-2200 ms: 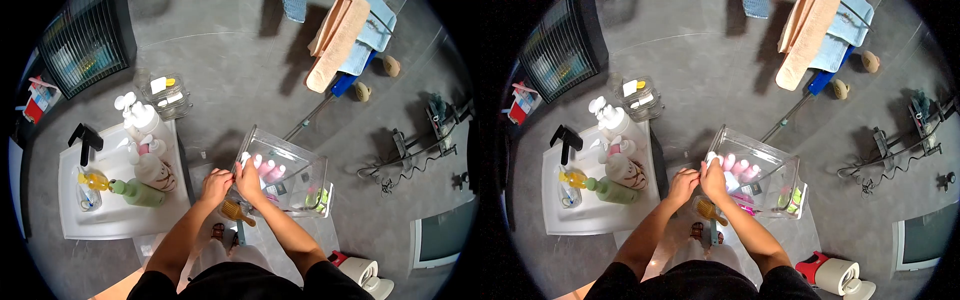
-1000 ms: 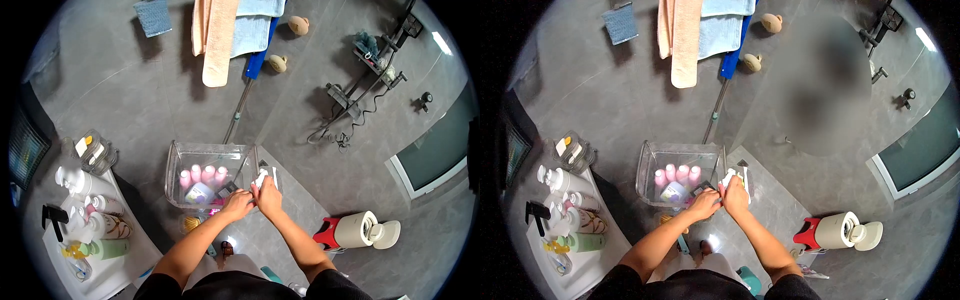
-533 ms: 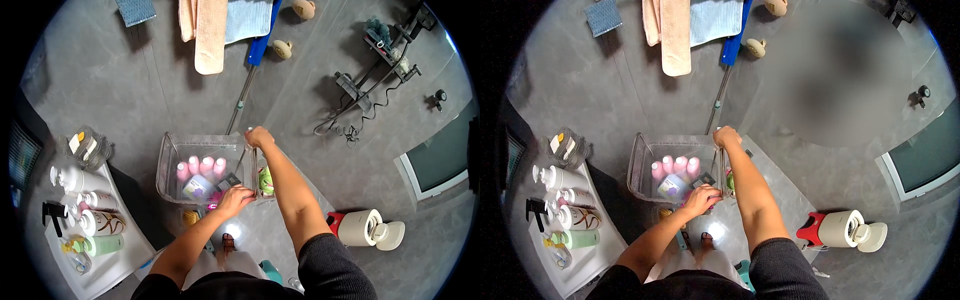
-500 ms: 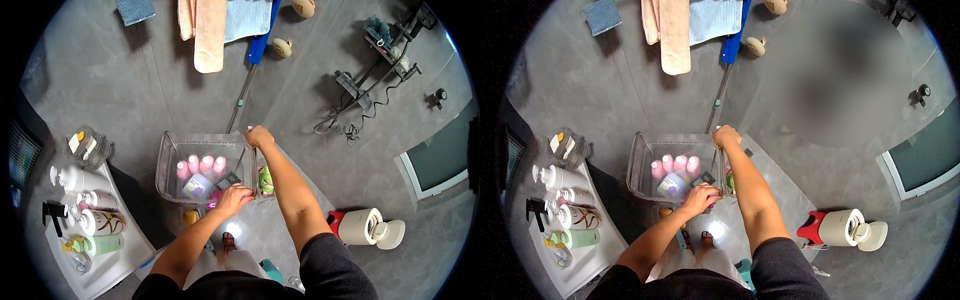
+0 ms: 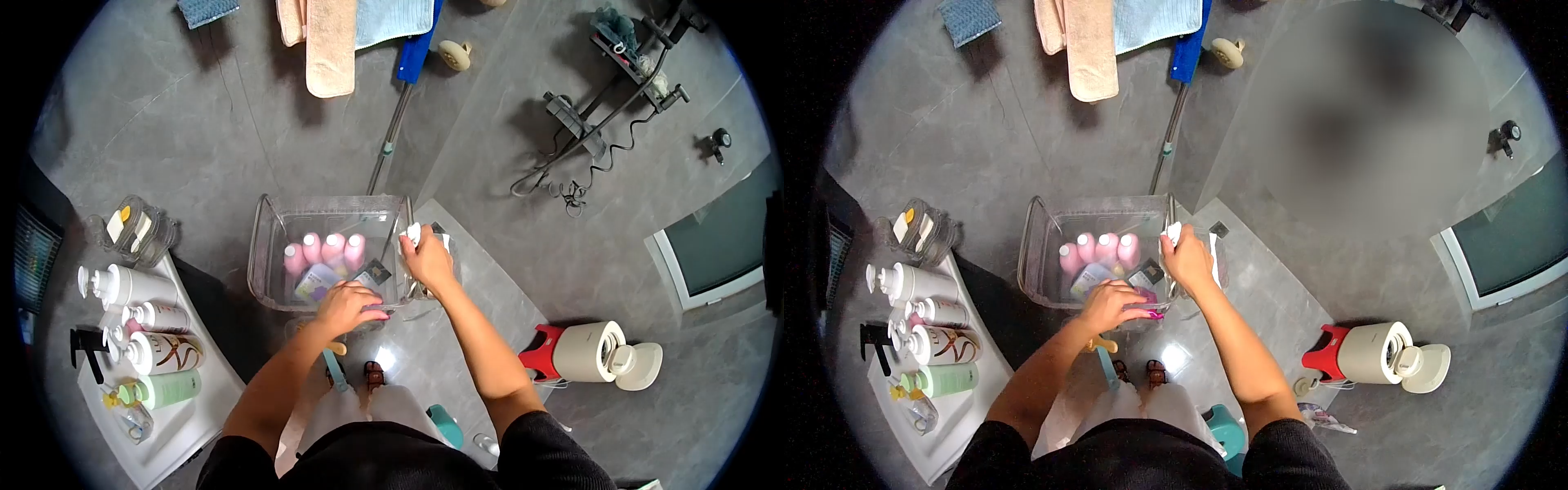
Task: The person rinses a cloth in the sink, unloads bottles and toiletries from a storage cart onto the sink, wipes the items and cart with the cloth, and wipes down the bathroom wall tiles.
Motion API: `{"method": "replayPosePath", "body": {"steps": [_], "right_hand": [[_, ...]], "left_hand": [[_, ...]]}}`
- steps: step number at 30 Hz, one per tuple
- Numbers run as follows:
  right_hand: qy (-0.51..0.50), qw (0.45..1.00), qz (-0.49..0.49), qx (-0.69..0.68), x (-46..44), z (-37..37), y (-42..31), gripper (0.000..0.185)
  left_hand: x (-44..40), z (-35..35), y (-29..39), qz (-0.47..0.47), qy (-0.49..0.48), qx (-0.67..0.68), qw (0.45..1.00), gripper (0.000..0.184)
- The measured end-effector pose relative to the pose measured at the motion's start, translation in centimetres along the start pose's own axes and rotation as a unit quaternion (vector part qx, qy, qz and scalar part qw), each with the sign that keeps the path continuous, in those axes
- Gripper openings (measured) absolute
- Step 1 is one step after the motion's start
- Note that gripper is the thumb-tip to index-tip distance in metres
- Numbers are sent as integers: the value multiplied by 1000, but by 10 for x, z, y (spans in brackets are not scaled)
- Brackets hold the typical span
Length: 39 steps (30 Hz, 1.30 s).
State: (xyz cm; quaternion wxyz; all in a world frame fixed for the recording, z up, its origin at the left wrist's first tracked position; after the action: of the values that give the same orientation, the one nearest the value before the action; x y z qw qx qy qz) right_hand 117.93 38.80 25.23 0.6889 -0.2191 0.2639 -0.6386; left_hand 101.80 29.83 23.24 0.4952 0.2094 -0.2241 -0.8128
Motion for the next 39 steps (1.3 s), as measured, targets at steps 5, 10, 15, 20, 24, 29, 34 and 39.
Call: {"method": "replayPosePath", "body": {"steps": [5, 10, 15, 20, 24, 29, 34, 39], "right_hand": [[70, 994, 12, -84, 55, 0, -4, 34], [150, 983, 90, -60, 91, -3, -4, 32], [109, 987, 112, -34, 121, 23, -8, 50], [-13, 928, 324, 186, 135, -10, -80, 48], [-77, 912, 351, 198, 111, -89, -88, 18], [-144, 878, 426, 160, 97, -153, -150, 25], [-185, 886, 377, 198, 94, -110, -109, 17], [-167, 865, 350, 319, 93, -110, -94, 31]], "left_hand": [[5, -8, -10, 5, -22, -76, 997, 25], [9, -11, -9, 16, -28, -88, 996, 24], [30, 28, -19, 20, 71, -101, 992, 27], [90, 74, -75, 113, 105, -159, 975, 22], [98, 70, -99, 165, 62, -178, 968, 16], [97, 70, -96, 146, 55, -185, 970, 15], [108, 109, -68, 51, 153, -170, 972, 19], [142, 163, -92, 242, 297, 19, 923, 18]]}}
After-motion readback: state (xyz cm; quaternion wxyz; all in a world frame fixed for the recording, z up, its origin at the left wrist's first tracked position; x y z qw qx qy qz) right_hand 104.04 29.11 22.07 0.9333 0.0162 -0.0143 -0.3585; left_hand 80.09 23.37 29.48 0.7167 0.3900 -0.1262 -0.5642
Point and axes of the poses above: each hand's wrist, its own x-axis away from the middle knuckle, its own z-axis out of the back of the hand, y = z × x, the point moved 9 cm from there along -x, towards the middle knuckle, and after that the axes turned 8 degrees about z, right-handed, at the moved point
